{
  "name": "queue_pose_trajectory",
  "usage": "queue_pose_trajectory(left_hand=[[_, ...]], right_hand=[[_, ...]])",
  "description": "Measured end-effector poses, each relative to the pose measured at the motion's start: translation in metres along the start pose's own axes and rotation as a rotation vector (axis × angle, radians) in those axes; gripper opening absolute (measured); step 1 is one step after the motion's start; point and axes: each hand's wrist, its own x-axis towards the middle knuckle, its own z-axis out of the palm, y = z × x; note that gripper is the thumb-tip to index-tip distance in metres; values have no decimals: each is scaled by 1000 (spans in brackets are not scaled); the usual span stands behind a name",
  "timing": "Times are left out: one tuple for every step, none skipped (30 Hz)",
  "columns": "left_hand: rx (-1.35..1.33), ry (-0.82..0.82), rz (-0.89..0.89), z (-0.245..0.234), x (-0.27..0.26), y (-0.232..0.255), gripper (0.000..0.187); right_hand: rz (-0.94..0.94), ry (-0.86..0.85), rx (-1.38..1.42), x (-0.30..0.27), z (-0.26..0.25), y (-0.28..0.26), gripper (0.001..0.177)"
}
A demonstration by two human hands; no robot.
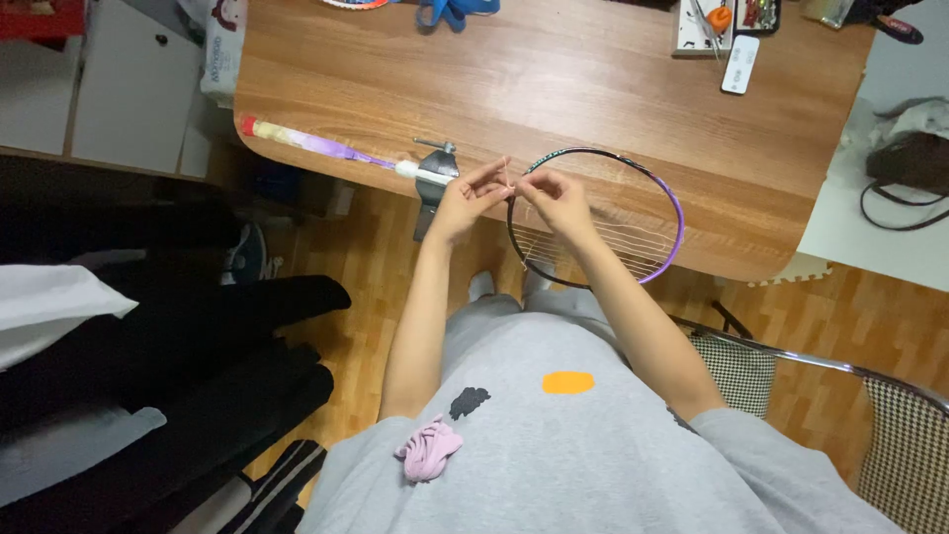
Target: Manually weaving and stringing a badminton racket using a stringing clamp tool on a table.
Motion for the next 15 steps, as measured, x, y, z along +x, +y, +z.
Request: queue_pose_trajectory(left_hand=[[-1, 3, -2, -1, 1, -2, 58], [-30, 11, 17, -2, 2, -5, 58], [-60, 18, 35, -2, 2, -9, 57], [-61, 20, 32, 0, 0, -5, 57], [-49, 32, 29, 3, 0, -1, 59], [-37, 43, 27, 6, 0, 3, 60], [-37, 43, 26, 7, 1, 1, 60], [-52, 82, 19, 9, 1, 0, 60], [-66, 121, 13, 10, 2, 0, 59], [-66, 122, 15, 11, 2, 0, 59], [-55, 129, 22, 12, 1, 1, 58], [-45, 136, 29, 13, 1, 2, 57], [-45, 135, 31, 13, 2, 1, 57], [-22, 135, 21, 12, 3, 0, 57], [1, 138, 9, 11, 3, -1, 56]], right_hand=[[3, -2, 0, -2, 0, -4, 15], [-69, -44, -56, -5, 0, -9, 14], [-139, -86, -112, -8, -1, -12, 13], [-135, -87, -111, -11, 2, -18, 13], [-122, -53, -193, -12, 5, -23, 12], [-109, -20, -275, -14, 7, -29, 12], [-108, -19, -275, -16, 11, -34, 12], [-95, 23, -297, -19, 15, -38, 11], [-84, 63, -320, -20, 20, -43, 11], [-85, 62, -320, -22, 23, -43, 11], [-104, 92, -301, -25, 26, -43, 11], [-123, 121, -283, -28, 29, -42, 10], [-125, 123, -283, -28, 29, -40, 10], [-148, 153, -265, -28, 30, -37, 9], [-168, 182, -246, -28, 31, -35, 8]])
